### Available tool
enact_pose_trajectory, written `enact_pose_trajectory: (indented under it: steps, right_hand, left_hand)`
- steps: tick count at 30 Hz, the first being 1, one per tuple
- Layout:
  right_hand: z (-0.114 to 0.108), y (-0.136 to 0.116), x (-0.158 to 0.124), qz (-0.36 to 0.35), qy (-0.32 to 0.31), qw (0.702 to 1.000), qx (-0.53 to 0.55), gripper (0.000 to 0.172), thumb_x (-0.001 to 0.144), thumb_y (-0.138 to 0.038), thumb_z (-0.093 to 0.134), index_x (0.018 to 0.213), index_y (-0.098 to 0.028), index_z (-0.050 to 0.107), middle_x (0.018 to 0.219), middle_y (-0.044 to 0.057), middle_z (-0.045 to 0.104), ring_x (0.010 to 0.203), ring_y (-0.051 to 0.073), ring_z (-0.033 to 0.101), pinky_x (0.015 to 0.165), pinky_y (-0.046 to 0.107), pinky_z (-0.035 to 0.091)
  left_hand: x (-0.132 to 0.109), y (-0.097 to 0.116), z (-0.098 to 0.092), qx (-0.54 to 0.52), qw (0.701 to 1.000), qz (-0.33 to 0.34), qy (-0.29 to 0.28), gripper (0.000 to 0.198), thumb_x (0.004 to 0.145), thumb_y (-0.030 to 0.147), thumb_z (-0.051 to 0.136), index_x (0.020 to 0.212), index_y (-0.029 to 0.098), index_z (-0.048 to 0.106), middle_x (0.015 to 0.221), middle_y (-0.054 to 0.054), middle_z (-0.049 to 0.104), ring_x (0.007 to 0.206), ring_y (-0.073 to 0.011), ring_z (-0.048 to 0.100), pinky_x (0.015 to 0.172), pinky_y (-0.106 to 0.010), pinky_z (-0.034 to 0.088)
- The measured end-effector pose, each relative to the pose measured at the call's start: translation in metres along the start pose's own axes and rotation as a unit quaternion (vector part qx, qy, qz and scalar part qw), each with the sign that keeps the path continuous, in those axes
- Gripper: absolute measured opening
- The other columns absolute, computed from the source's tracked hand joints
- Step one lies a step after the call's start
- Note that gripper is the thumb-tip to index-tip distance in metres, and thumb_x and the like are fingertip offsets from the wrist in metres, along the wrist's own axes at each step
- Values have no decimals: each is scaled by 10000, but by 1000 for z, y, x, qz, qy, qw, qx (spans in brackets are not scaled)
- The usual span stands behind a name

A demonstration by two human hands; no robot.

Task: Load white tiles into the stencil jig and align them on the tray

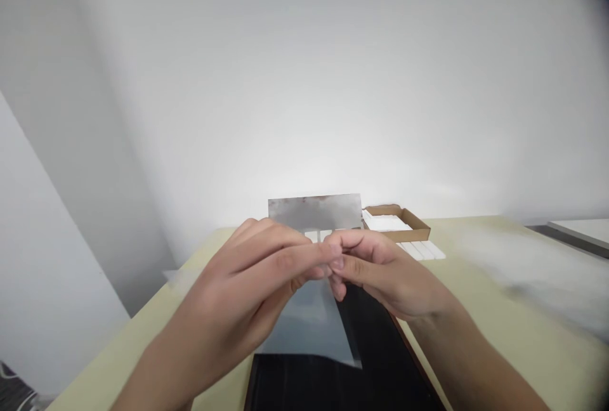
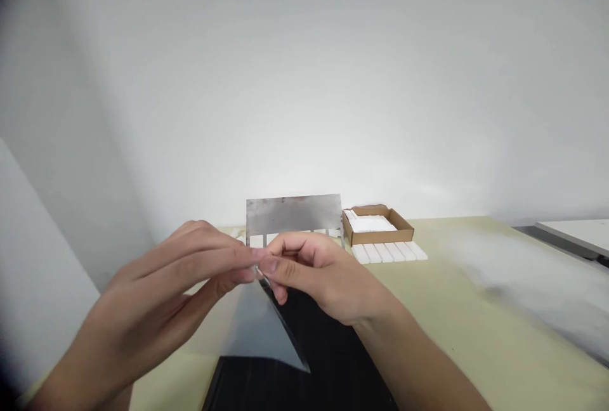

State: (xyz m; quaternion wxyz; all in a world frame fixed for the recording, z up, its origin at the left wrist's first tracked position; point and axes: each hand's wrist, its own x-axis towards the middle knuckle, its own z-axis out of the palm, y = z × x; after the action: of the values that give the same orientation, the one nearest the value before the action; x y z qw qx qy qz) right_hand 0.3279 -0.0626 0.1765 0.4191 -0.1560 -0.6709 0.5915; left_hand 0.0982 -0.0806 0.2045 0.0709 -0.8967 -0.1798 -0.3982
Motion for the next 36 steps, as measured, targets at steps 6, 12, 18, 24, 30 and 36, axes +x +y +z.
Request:
enact_pose_trajectory:
  steps: [6, 12, 18, 24, 30, 36]
  right_hand:
    - [2, -2, -1, -9, -5, 999, 48, 261, 1012, -398, 717, 911, -167, 652, 694, -28, 564, 689, 108, 524, 722, 263, 432]
    - [5, -11, -8, -24, 27, 998, -51, 317, 1074, -452, 606, 916, -177, 616, 807, -9, 560, 765, 114, 517, 751, 273, 427]
    - [5, -21, -19, -43, 61, 973, -219, 245, 1086, -424, 592, 965, -219, 649, 845, -23, 550, 776, 111, 474, 687, 259, 380]
    - [12, -26, -24, -87, 136, 918, -362, 259, 1123, -419, 495, 970, -242, 605, 804, -28, 521, 727, 116, 466, 650, 264, 382]
    - [6, -32, -32, -87, 158, 876, -446, 272, 1132, -414, 444, 957, -262, 587, 824, -5, 584, 779, 147, 534, 595, 259, 383]
    - [-8, -35, -39, -64, 172, 837, -516, 288, 1135, -393, 415, 927, -246, 550, 877, 19, 629, 874, 179, 578, 721, 310, 426]
  left_hand:
    - [1, 0, 0, 29, 999, 22, 26, 407, 995, 7, 619, 1245, 319, 699, 1037, 5, 695, 882, -158, 583, 765, -343, 413]
    - [1, 1, 4, 35, 998, 21, 42, 349, 988, -19, 598, 1150, 273, 701, 1047, 6, 707, 909, -156, 610, 792, -347, 431]
    - [2, 1, 10, 42, 996, 27, 71, 311, 993, -48, 562, 1076, 227, 681, 988, -2, 689, 867, -149, 602, 766, -353, 430]
    - [4, 4, 10, 79, 991, 24, 106, 370, 952, -95, 584, 993, 252, 705, 1190, -23, 572, 980, -144, 558, 821, -332, 460]
    - [3, 7, 7, 97, 991, 39, 79, 390, 936, -90, 641, 1002, 282, 738, 1254, -26, 522, 1080, -163, 538, 920, -337, 461]
    - [-3, 7, 2, 60, 997, 27, -29, 378, 969, -65, 581, 1027, 277, 733, 1306, -41, 514, 1127, -190, 518, 950, -341, 452]
